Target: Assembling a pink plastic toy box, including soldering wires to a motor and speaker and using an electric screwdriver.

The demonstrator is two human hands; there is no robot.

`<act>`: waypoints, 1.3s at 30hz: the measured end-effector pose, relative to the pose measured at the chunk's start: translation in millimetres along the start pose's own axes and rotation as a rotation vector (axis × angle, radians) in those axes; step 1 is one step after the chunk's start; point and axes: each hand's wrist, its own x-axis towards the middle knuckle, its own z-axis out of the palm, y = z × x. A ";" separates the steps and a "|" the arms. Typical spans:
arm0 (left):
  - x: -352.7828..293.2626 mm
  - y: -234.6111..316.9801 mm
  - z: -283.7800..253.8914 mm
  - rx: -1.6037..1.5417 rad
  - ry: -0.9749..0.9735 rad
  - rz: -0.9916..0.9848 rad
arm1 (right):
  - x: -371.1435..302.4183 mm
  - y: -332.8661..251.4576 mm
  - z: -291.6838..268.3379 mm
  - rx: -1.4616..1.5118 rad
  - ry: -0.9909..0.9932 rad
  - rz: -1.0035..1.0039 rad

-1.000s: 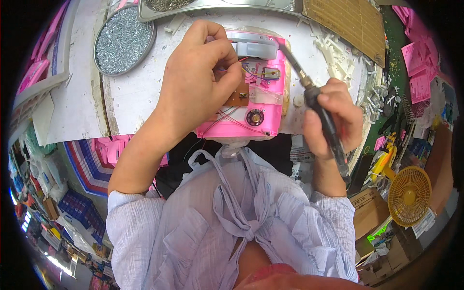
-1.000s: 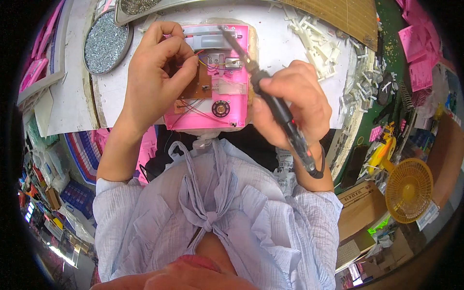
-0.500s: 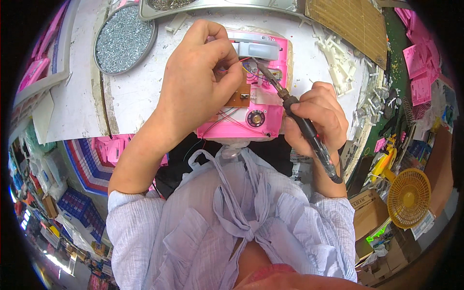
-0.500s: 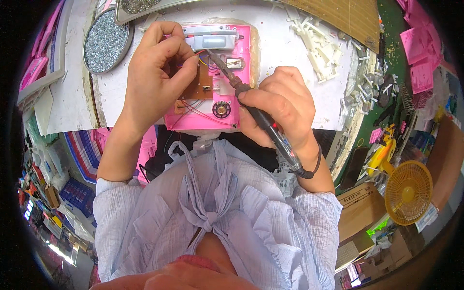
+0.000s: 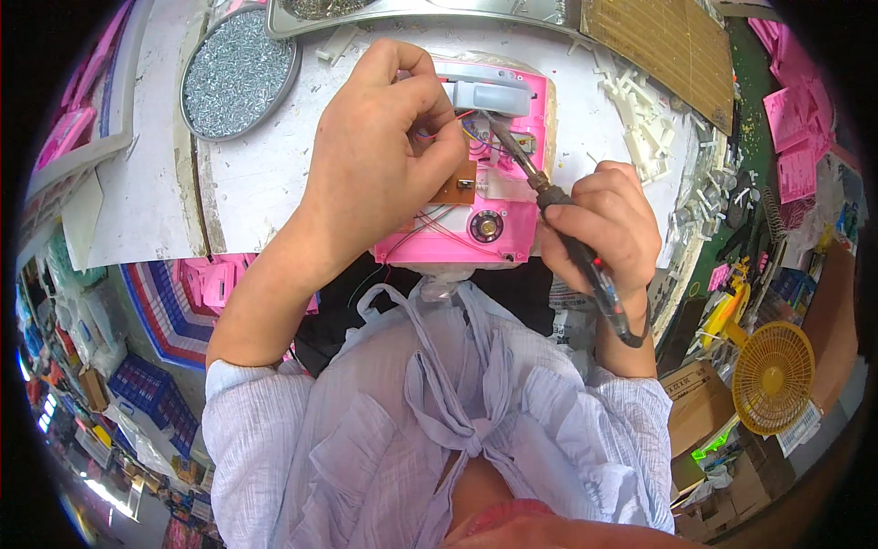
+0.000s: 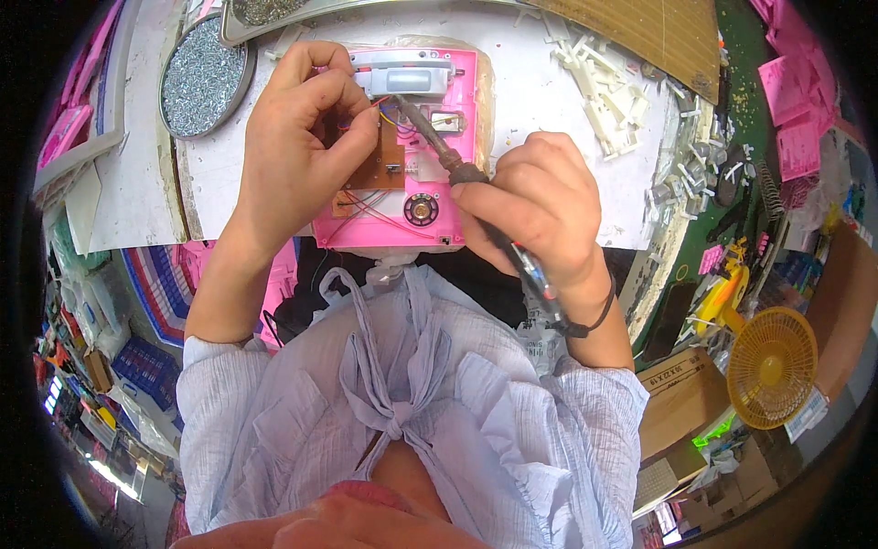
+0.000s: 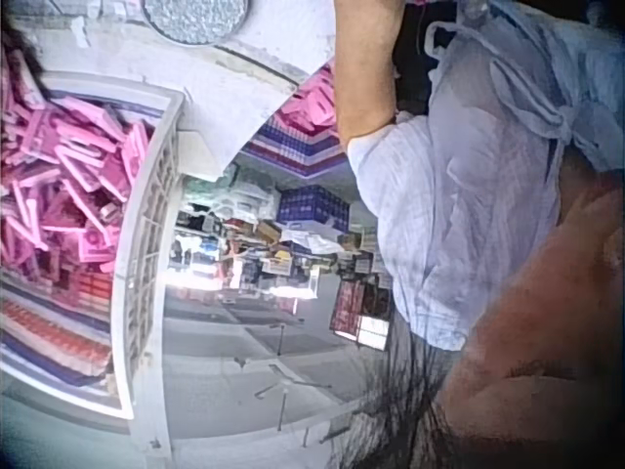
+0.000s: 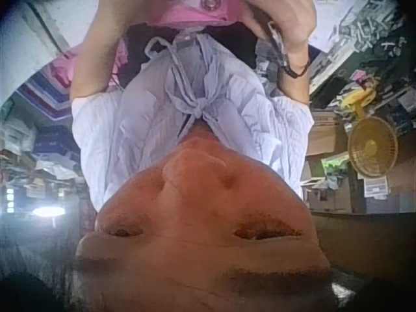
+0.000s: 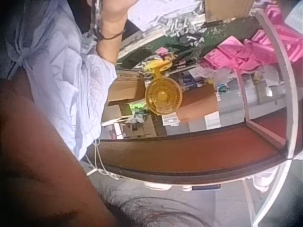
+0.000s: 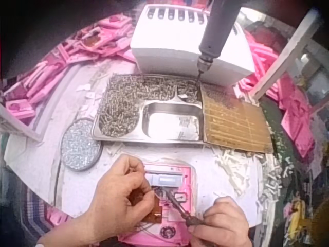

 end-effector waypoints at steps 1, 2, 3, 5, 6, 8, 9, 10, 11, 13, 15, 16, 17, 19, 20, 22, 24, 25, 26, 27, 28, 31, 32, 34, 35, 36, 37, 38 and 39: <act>0.0 -0.1 0.0 0.003 0.000 0.000 | -0.1 0.5 -0.5 0.042 0.021 0.016; 0.7 0.2 0.3 0.001 0.008 -0.012 | -0.3 1.1 -0.8 0.084 0.043 0.032; 1.6 0.9 0.6 -0.001 0.016 -0.024 | -0.4 1.4 -1.0 0.126 0.066 0.048; 1.7 1.2 0.9 -0.005 0.015 -0.034 | 1.2 1.4 -2.1 0.163 0.065 0.057; 0.7 1.0 0.9 -0.006 0.007 -0.033 | 1.9 1.4 -2.6 0.182 0.065 0.062; 0.3 0.8 1.3 -0.003 0.002 -0.026 | 2.6 2.4 -2.7 0.182 0.072 0.059; 0.7 0.6 1.5 0.001 0.006 -0.021 | 2.9 2.8 -2.7 0.181 0.076 0.057; 1.0 0.5 1.7 0.004 0.009 -0.016 | 3.3 3.0 -3.4 0.186 0.071 0.064; 0.8 0.6 1.8 0.003 0.011 -0.019 | 3.7 3.3 -4.2 0.193 0.065 0.071; 0.4 1.0 2.0 0.001 0.013 -0.026 | 5.1 3.9 -5.5 0.196 0.053 0.076; 0.2 0.1 3.3 0.014 0.027 -0.008 | 6.5 4.6 -6.3 0.188 0.041 0.073; 0.2 -0.1 3.9 0.020 0.034 0.001 | 6.9 4.8 -6.1 0.191 0.045 0.073; 0.1 -0.1 4.4 0.027 0.037 0.002 | 7.4 5.1 -5.2 0.195 0.048 0.073; 0.1 0.3 5.6 0.041 0.043 0.002 | 8.7 5.6 -3.3 0.195 0.053 0.069; 0.1 0.5 6.3 0.046 0.050 0.003 | 9.7 5.9 -2.1 0.192 0.056 0.065; 0.0 0.7 7.9 0.056 0.064 0.006 | 11.0 6.9 0.2 0.186 0.059 0.060; 0.3 0.5 10.0 0.080 0.078 0.025 | 11.5 7.7 2.0 0.178 0.062 0.059; 0.4 0.2 10.9 0.092 0.086 0.035 | 11.8 7.8 2.5 0.176 0.063 0.060; 0.3 -0.6 11.9 0.100 0.094 0.047 | 12.5 7.9 3.1 0.175 0.063 0.059; 0.3 -1.6 12.9 0.108 0.102 0.059 | 13.0 8.1 3.7 0.174 0.063 0.059; 0.2 -2.2 13.5 0.117 0.110 0.071 | 13.3 8.5 4.4 0.172 0.064 0.055; 0.9 -1.3 14.3 0.126 0.120 0.077 | 14.4 8.8 4.6 0.166 0.068 0.052; 1.0 -1.7 15.0 0.129 0.127 0.073 | 14.3 9.1 4.4 0.167 0.067 0.053; 1.4 -3.0 16.9 0.136 0.141 0.067 | 14.0 9.6 4.8 0.167 0.068 0.051; 1.4 -2.8 17.0 0.136 0.142 0.065 | 14.1 9.9 5.0 0.167 0.070 0.048; 1.5 -2.7 16.9 0.136 0.143 0.064 | 14.1 10.1 5.2 0.167 0.071 0.045; 1.6 -2.6 17.0 0.136 0.144 0.063 | 14.1 10.2 4.9 0.165 0.068 0.044; 1.6 -2.7 17.1 0.136 0.145 0.063 | 14.1 10.3 4.6 0.163 0.065 0.042; 1.6 -2.9 17.4 0.136 0.146 0.064 | 14.1 10.5 4.2 0.160 0.061 0.040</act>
